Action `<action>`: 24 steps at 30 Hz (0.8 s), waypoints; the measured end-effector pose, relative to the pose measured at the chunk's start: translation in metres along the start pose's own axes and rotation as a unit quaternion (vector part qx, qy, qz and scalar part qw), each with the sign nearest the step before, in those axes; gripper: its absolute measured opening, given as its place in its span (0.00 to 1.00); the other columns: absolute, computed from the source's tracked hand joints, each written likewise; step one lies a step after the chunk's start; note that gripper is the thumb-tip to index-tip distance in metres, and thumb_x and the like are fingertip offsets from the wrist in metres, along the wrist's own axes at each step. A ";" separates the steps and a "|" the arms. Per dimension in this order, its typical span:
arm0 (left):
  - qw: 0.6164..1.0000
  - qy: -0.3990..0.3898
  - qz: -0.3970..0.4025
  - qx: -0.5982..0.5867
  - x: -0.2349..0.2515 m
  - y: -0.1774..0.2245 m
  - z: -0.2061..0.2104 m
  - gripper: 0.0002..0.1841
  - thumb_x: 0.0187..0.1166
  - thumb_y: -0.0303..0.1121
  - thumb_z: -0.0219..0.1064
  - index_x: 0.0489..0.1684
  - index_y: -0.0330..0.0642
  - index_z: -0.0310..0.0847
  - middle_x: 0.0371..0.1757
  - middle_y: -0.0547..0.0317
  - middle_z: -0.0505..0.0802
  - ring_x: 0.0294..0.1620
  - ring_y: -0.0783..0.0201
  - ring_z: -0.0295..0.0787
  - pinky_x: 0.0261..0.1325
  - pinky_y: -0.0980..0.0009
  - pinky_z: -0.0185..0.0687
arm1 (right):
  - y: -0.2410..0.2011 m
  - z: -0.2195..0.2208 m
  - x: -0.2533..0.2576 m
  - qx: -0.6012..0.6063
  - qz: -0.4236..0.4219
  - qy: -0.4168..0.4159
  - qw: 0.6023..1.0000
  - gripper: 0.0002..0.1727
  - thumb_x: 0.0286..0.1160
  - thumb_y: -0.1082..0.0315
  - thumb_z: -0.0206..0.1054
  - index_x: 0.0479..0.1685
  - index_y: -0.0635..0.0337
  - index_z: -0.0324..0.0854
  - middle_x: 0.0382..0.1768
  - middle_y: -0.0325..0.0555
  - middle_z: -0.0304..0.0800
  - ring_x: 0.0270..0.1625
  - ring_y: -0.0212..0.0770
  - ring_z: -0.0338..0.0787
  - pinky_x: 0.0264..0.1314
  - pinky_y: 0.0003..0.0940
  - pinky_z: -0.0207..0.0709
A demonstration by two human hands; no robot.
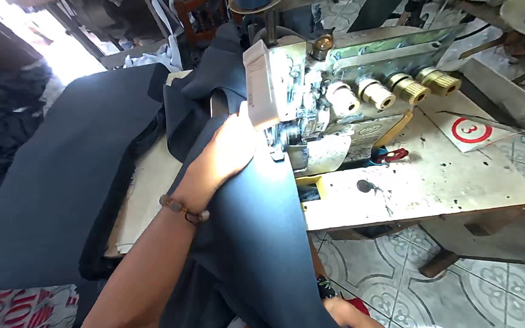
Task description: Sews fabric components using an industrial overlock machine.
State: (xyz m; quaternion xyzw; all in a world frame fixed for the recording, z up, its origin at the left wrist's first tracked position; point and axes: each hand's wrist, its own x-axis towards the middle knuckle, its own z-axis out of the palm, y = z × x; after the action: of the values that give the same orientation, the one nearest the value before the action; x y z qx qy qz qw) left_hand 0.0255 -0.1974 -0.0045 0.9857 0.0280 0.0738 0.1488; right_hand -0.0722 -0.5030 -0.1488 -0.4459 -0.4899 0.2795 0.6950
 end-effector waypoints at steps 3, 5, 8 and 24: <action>0.999 0.019 0.013 0.025 0.039 -0.019 0.005 0.26 0.87 0.33 0.54 0.80 0.24 0.65 0.67 0.28 0.85 0.71 0.39 0.83 0.75 0.47 0.73 | 0.002 -0.006 0.012 -0.044 0.040 0.074 0.996 0.13 0.89 0.61 0.59 0.45 0.62 0.79 0.41 0.34 0.89 0.52 0.12 0.85 0.59 0.13 0.77; 1.000 0.015 0.008 0.012 0.054 -0.021 -0.002 0.31 0.81 0.29 0.62 0.81 0.21 0.59 0.63 0.26 0.85 0.68 0.37 0.84 0.72 0.46 0.74 | 0.008 -0.009 0.021 -0.084 0.067 0.124 0.986 0.15 0.89 0.56 0.59 0.44 0.58 0.82 0.39 0.27 0.91 0.49 0.09 0.85 0.56 0.11 0.79; 0.998 -0.019 -0.058 -0.015 0.065 -0.003 -0.023 0.37 0.81 0.24 0.66 0.87 0.21 0.50 0.67 0.21 0.83 0.71 0.34 0.81 0.76 0.47 0.70 | 0.015 -0.012 0.040 -0.150 0.088 0.196 0.965 0.21 0.88 0.50 0.58 0.41 0.59 0.85 0.34 0.27 0.91 0.44 0.08 0.85 0.51 0.11 0.80; 0.987 0.125 -0.081 0.057 -0.189 -0.081 0.021 0.11 0.71 0.33 0.73 0.38 0.32 0.93 0.46 0.28 0.88 0.47 0.27 0.85 0.48 0.31 0.77 | -0.005 -0.047 0.105 0.014 0.213 0.147 0.966 0.08 0.86 0.65 0.57 0.40 0.49 0.81 0.22 0.18 0.82 0.19 0.12 0.75 0.23 0.10 0.70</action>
State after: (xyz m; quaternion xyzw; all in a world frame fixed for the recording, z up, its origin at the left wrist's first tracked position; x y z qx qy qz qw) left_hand -0.1608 -0.1411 -0.0743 0.9700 0.1306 0.1825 0.0933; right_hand 0.0091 -0.4348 -0.1045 -0.5663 -0.2724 0.3593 0.6899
